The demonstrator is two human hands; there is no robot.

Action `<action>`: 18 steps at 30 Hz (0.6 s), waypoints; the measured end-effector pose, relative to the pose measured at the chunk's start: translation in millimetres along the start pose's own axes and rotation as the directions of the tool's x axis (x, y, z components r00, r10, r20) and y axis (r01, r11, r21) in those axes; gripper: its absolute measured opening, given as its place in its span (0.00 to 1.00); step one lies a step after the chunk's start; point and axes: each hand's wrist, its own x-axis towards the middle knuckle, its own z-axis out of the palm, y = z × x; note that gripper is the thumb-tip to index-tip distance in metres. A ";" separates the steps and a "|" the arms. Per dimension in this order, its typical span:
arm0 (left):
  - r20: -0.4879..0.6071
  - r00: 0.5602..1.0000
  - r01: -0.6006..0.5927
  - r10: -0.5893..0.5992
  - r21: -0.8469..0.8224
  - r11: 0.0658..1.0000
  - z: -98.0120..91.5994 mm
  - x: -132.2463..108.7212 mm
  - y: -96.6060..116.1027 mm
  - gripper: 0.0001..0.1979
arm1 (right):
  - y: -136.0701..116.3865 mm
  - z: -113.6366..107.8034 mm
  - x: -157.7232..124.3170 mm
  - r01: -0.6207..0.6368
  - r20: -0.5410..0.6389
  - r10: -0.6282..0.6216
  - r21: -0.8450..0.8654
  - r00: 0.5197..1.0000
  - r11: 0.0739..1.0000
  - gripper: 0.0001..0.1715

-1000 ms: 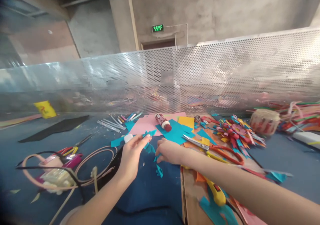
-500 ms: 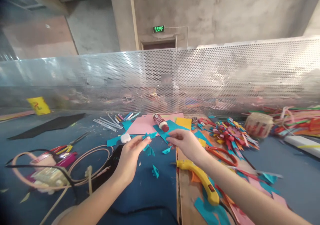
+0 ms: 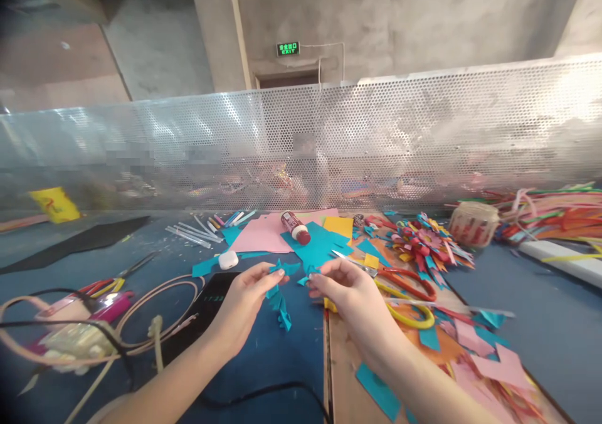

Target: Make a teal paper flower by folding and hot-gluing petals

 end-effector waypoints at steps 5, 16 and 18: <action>0.021 0.999 -0.029 0.028 0.064 0.998 1.4 -1.2 -0.8 0.09 | 2.6 8.0 -4.0 0.007 -0.060 -0.006 0.007 0.998 1.000 0.16; 0.021 0.996 -0.094 0.092 0.206 0.974 4.0 -5.4 -0.5 0.10 | 5.2 13.9 -6.8 0.029 -0.120 -0.032 -0.033 0.992 0.999 0.20; 0.023 0.994 -0.105 0.102 0.216 0.971 4.3 -5.7 -1.1 0.10 | 5.2 14.0 -6.9 0.034 -0.118 -0.039 -0.044 0.992 0.998 0.20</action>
